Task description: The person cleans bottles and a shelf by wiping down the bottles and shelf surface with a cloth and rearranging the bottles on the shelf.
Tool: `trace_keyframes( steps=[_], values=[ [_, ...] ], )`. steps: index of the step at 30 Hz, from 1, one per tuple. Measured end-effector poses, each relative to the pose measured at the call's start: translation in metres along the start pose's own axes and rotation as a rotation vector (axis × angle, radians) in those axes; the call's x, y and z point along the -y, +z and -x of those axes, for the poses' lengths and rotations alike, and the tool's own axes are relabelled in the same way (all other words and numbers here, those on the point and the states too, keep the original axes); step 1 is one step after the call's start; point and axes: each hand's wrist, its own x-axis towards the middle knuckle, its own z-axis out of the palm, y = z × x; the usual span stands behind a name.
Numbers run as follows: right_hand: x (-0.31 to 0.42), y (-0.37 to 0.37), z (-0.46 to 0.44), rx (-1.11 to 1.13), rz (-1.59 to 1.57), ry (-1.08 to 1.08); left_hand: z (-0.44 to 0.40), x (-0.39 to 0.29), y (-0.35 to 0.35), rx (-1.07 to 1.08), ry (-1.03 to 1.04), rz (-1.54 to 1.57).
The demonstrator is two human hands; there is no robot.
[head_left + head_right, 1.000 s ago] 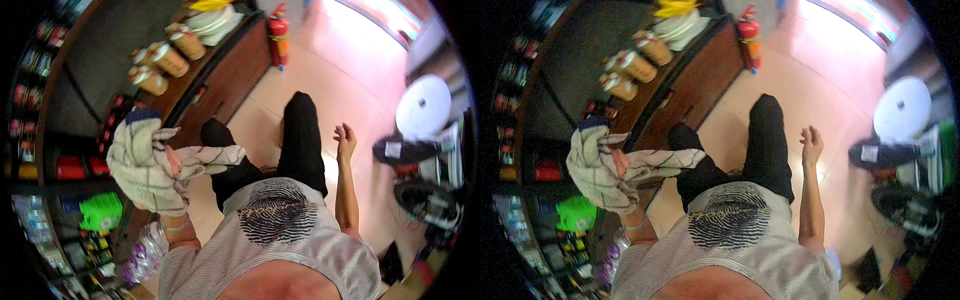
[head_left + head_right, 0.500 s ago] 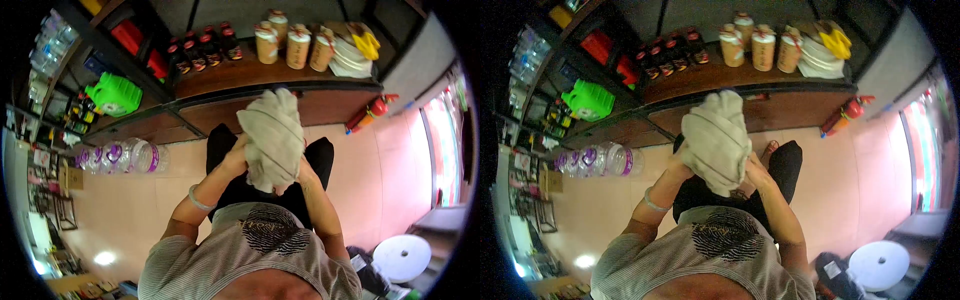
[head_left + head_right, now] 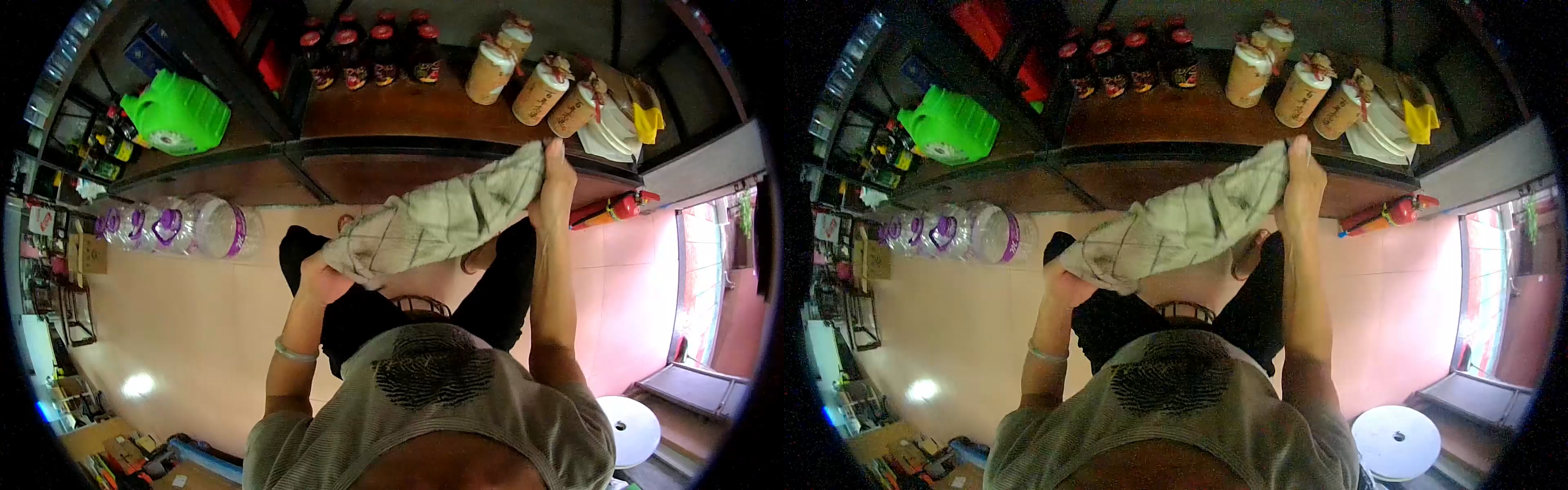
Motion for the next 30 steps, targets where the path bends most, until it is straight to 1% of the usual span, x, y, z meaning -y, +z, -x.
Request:
trace_keyframes(
  steps=[1, 2, 4, 5, 6, 7, 9, 10, 11, 12, 13, 14, 15, 16, 18, 19, 20, 22, 24, 26, 29, 30],
  values=[
    [0.005, 0.009, -0.007, 0.003, 0.074, -0.028, 0.008, -0.003, -0.008, -0.008, -0.006, 0.015],
    [0.008, 0.017, -0.013, 0.007, 0.147, -0.061, 0.013, -0.006, -0.009, 0.011, 0.068, 0.008],
    [0.008, 0.030, -0.026, 0.108, 0.319, -0.104, 0.018, -0.019, 0.001, 0.201, 0.154, 0.035],
    [0.006, 0.032, -0.029, 0.158, 0.407, -0.119, 0.022, -0.023, 0.009, 0.199, 0.185, 0.047],
    [0.002, 0.038, -0.028, 0.242, 0.417, -0.023, 0.026, -0.028, 0.016, 0.197, 0.216, 0.058],
    [-0.007, 0.044, -0.027, 0.259, 0.381, 0.120, 0.030, -0.033, 0.024, 0.195, 0.247, 0.069],
    [-0.036, 0.052, -0.018, 0.243, 0.199, 0.571, 0.025, -0.034, 0.028, -0.104, 0.367, 0.041],
    [-0.042, 0.053, -0.005, 0.283, 0.201, 0.656, 0.020, -0.035, 0.030, -0.248, 0.425, 0.022],
    [-0.044, 0.054, 0.005, 0.325, 0.201, 0.731, 0.012, -0.038, 0.032, -0.384, 0.486, 0.001],
    [-0.061, 0.049, 0.004, 0.328, 0.115, 0.633, 0.005, -0.040, 0.035, -0.521, 0.546, -0.017],
    [-0.062, 0.033, -0.005, 0.354, 0.045, 0.590, 0.002, -0.037, 0.037, -0.667, 0.597, -0.031],
    [-0.038, 0.033, -0.005, 0.373, -0.027, 0.552, 0.004, -0.037, 0.038, -0.542, 0.571, -0.088],
    [-0.021, 0.027, -0.004, 0.383, -0.103, 0.517, 0.007, -0.036, 0.029, -0.323, 0.573, 0.008],
    [-0.015, 0.015, -0.012, 0.441, -0.099, 0.421, 0.010, -0.034, 0.015, -0.104, 0.561, 0.103],
    [-0.016, -0.007, -0.018, 0.424, -0.053, 0.327, 0.007, -0.038, 0.011, -0.029, 0.563, 0.066],
    [-0.021, -0.021, -0.022, 0.416, -0.005, 0.283, 0.005, -0.037, 0.013, -0.174, 0.587, -0.065],
    [-0.021, -0.029, -0.020, 0.378, -0.003, 0.290, 0.003, -0.036, 0.016, -0.321, 0.608, -0.196],
    [-0.020, -0.041, -0.017, 0.307, 0.001, 0.309, -0.006, -0.038, 0.014, 0.136, 0.380, -0.244],
    [-0.025, -0.058, -0.021, 0.281, 0.039, 0.263, -0.010, -0.034, 0.010, 0.268, 0.293, -0.307],
    [-0.029, -0.073, -0.022, 0.245, 0.106, 0.258, -0.009, -0.027, 0.006, 0.087, 0.358, -0.406],
    [-0.031, -0.093, -0.017, 0.380, 0.356, 0.061, -0.021, -0.027, 0.010, 0.180, 0.270, 0.110],
    [-0.023, -0.094, -0.013, 0.431, 0.451, 0.126, -0.025, -0.029, 0.015, 0.182, 0.271, 0.036]
  ],
)
